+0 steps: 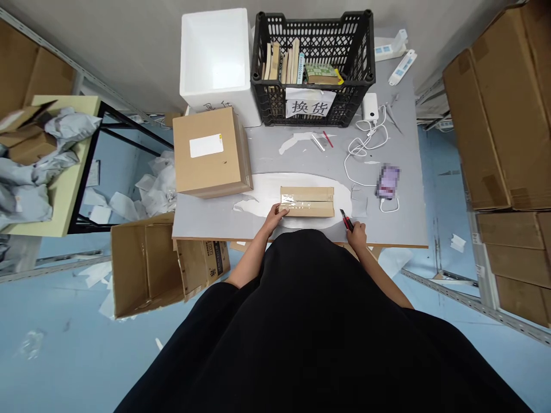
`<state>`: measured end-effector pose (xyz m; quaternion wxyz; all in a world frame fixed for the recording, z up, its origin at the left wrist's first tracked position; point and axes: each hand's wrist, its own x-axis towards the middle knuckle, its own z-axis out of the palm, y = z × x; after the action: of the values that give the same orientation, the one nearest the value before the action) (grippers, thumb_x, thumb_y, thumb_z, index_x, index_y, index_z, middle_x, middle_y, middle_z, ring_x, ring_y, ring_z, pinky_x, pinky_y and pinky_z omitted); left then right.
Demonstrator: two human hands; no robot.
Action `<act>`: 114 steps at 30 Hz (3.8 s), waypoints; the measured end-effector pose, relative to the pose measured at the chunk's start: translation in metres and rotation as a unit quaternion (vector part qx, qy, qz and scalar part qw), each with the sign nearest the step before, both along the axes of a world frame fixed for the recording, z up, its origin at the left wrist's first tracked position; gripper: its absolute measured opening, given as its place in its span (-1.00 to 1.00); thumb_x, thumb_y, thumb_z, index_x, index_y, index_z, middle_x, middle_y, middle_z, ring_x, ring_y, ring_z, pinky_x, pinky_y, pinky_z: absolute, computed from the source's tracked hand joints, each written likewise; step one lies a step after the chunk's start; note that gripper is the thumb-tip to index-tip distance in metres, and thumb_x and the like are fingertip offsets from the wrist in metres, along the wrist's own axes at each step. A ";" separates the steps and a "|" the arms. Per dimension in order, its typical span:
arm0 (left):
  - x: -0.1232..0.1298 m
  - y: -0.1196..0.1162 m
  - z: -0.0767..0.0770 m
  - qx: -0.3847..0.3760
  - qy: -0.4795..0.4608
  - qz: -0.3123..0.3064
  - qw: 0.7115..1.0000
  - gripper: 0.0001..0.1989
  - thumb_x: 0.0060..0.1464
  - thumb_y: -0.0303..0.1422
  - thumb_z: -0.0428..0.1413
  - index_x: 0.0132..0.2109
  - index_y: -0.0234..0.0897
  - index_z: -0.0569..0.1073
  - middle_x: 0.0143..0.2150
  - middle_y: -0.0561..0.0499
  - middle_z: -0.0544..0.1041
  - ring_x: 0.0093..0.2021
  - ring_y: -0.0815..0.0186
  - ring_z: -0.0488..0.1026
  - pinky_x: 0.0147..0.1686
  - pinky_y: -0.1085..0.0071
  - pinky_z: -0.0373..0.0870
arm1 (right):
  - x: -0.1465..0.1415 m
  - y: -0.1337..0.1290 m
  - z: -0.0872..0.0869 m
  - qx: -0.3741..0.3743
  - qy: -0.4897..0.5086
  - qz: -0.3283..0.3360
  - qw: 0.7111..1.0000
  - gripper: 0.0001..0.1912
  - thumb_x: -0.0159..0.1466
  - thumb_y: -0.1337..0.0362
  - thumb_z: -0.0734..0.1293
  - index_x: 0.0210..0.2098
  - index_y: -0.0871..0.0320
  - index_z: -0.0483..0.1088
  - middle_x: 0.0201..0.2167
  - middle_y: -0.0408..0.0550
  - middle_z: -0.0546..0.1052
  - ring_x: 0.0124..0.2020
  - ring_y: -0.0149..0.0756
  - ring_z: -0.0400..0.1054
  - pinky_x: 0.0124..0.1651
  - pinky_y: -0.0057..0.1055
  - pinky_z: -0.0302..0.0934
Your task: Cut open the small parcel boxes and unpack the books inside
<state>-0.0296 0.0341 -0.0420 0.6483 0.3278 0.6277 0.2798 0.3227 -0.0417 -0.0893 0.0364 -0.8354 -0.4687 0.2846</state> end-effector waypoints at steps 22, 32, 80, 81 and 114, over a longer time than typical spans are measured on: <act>-0.001 0.011 -0.013 0.119 0.020 -0.004 0.993 -0.20 -0.06 -0.19 0.30 0.33 -0.13 0.26 0.26 -0.17 0.42 0.28 0.04 0.33 0.30 0.04 0.19 | -0.129 0.127 0.178 -0.042 -0.147 0.565 0.811 -0.34 0.45 0.34 0.05 0.47 -0.25 -0.12 -0.03 0.05 0.49 -0.12 -0.18 0.42 -0.25 -0.40 0.10; -0.003 0.012 -0.009 0.165 0.003 -0.013 0.986 -0.08 -0.04 -0.25 0.28 0.43 -0.02 0.10 0.39 -0.11 0.27 0.42 0.04 0.14 0.34 0.06 0.15 | -0.164 0.142 0.178 -0.047 -0.180 0.639 0.746 -0.34 0.46 0.34 0.00 0.49 -0.20 -0.16 0.01 0.18 0.49 -0.09 -0.10 0.47 -0.20 -0.34 0.18; -0.005 0.025 0.008 0.214 0.031 -0.093 0.972 -0.13 -0.02 -0.37 0.20 0.44 0.07 0.16 0.52 0.08 0.06 0.47 0.04 0.06 0.39 0.07 0.06 | -0.043 0.114 0.177 -0.060 -0.225 0.567 0.790 -0.31 0.40 0.44 0.04 0.45 -0.16 0.02 -0.08 0.20 0.54 -0.13 -0.08 0.44 -0.24 -0.31 0.08; -0.004 0.025 0.007 0.214 0.031 -0.091 0.972 -0.13 -0.03 -0.37 0.19 0.43 0.07 0.16 0.52 0.09 0.05 0.47 0.03 0.06 0.39 0.06 0.06 | -0.037 0.113 0.176 -0.059 -0.226 0.561 0.794 -0.31 0.40 0.43 0.04 0.46 -0.16 0.00 -0.08 0.20 0.54 -0.13 -0.08 0.43 -0.24 -0.31 0.08; 0.031 0.015 0.038 0.299 0.269 -0.132 0.906 -0.30 -0.03 -0.25 0.28 0.30 -0.04 0.38 0.52 -0.04 -0.05 0.51 -0.17 -0.29 0.44 -0.11 -0.32 | 0.007 0.039 0.040 -0.043 0.282 -0.037 0.958 -0.34 0.41 0.14 0.17 0.44 0.18 0.08 -0.01 0.10 0.58 -0.37 -0.33 0.49 -0.27 -0.36 0.44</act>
<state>0.0018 0.0493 -0.0038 0.3571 0.6489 0.6162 0.2679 0.3297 -0.0029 -0.0489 0.1414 -0.7387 -0.3951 0.5274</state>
